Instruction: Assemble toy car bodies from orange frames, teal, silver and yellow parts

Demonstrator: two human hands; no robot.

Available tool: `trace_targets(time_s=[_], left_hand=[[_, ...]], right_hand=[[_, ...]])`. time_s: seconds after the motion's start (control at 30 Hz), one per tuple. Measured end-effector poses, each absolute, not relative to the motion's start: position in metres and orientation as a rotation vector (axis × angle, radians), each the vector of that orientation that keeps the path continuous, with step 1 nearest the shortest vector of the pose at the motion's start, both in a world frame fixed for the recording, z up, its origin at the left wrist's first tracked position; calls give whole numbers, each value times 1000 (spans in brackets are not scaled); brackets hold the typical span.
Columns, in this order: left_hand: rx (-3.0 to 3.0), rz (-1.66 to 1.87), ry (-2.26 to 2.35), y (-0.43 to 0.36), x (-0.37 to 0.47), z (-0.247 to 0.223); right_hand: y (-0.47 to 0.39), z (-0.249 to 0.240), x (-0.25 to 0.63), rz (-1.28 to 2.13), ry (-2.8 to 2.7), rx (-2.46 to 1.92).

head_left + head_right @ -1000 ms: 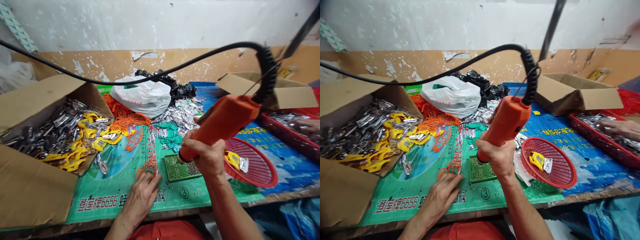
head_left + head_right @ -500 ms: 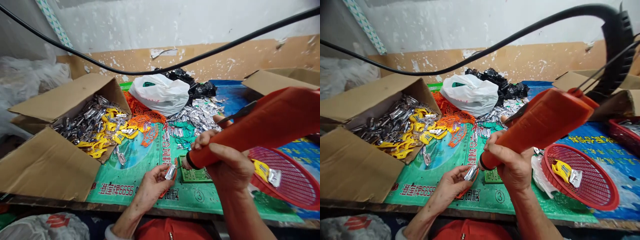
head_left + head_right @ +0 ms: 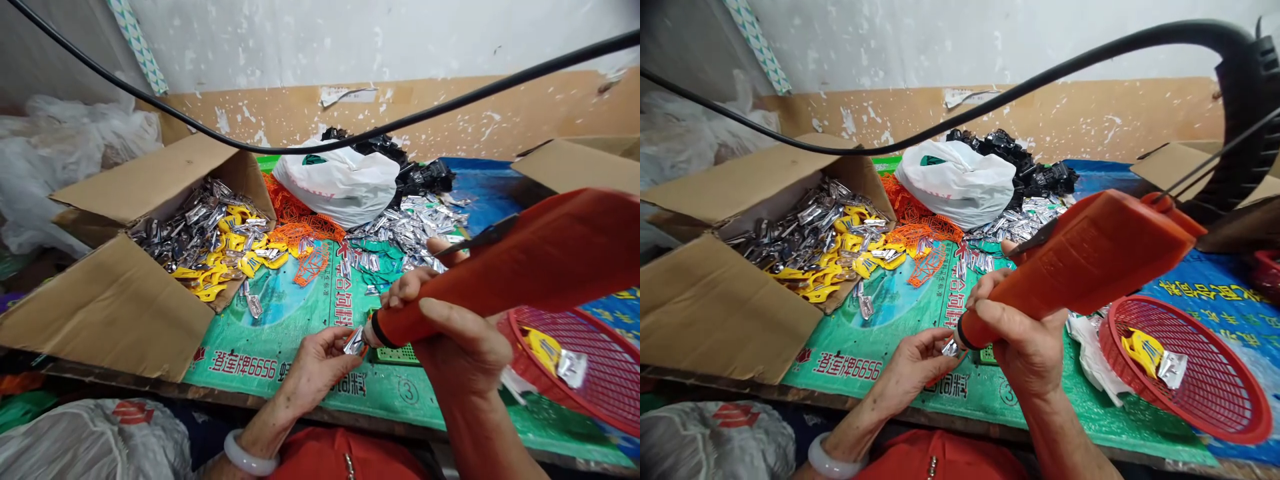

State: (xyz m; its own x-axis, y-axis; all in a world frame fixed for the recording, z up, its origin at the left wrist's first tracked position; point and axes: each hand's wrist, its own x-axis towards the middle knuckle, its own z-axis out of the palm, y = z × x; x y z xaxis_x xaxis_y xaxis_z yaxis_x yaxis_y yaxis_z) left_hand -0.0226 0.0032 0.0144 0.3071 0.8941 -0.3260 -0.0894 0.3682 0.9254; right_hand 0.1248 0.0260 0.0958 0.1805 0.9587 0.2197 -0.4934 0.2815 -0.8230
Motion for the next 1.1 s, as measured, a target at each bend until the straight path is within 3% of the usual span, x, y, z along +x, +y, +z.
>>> trace_targets(time_s=[1.1], left_hand=[[1112, 837, 1123, 2, -19, 7]], right_hand=[[19, 83, 122, 1155, -882, -726]])
